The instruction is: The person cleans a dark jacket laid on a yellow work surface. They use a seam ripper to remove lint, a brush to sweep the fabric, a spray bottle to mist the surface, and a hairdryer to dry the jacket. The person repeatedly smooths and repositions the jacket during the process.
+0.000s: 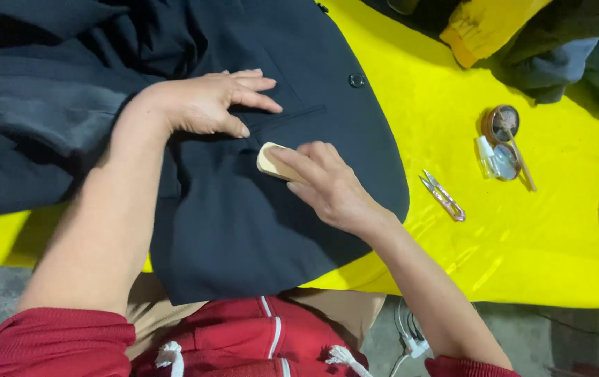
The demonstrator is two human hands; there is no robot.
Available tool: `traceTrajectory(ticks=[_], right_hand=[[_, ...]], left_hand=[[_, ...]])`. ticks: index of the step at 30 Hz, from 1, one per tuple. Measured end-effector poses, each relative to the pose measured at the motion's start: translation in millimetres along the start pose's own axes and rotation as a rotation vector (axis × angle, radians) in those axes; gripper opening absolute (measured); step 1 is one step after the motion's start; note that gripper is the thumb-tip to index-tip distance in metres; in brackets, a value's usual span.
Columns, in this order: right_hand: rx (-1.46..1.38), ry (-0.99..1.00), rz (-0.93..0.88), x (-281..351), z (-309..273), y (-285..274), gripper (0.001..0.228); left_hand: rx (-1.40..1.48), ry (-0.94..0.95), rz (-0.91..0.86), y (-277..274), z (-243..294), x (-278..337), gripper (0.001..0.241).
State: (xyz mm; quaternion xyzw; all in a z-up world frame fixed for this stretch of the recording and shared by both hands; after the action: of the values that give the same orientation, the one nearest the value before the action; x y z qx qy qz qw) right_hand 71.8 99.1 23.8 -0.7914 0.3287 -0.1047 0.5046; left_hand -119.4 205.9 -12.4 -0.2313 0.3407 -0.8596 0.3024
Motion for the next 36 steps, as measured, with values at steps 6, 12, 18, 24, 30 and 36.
traceTrajectory(ticks=[6,12,18,24,30,36], right_hand=[[-0.759,0.013,-0.576,64.6,-50.6,-12.3,0.036],[-0.545,0.243,-0.275,49.2,-12.8,-20.1,0.053],[-0.888,0.131,-0.581,112.0,-31.3,-10.4,0.054],[-0.454,0.32,-0.138,128.4,-23.6,-5.6,0.053],[-0.153,0.706,0.409,161.2,43.0,-43.8,0.036],[-0.168,0.467,0.171,160.7,2.3,-6.8,0.044]], left_hand=[[0.062,-0.116,-0.044,3.0,5.2,1.9,0.066],[-0.019,-0.124,-0.053,8.8,16.2,0.3,0.074],[-0.039,-0.18,-0.058,7.5,29.3,1.2,0.082],[-0.268,-0.313,-0.094,23.5,65.9,4.2,0.109],[-0.309,-0.379,-0.146,25.1,77.6,3.6,0.112],[-0.335,-0.393,-0.151,26.7,75.9,0.9,0.115]])
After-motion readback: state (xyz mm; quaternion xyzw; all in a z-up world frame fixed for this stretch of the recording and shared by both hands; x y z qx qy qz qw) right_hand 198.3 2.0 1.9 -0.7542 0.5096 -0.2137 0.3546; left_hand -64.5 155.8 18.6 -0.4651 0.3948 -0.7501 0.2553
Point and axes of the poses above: each hand's wrist, its own x-axis away from the middle knuckle, its own y-axis out of the palm, z = x × y, the point moved 6 cm from there along -x, towards the middle knuckle
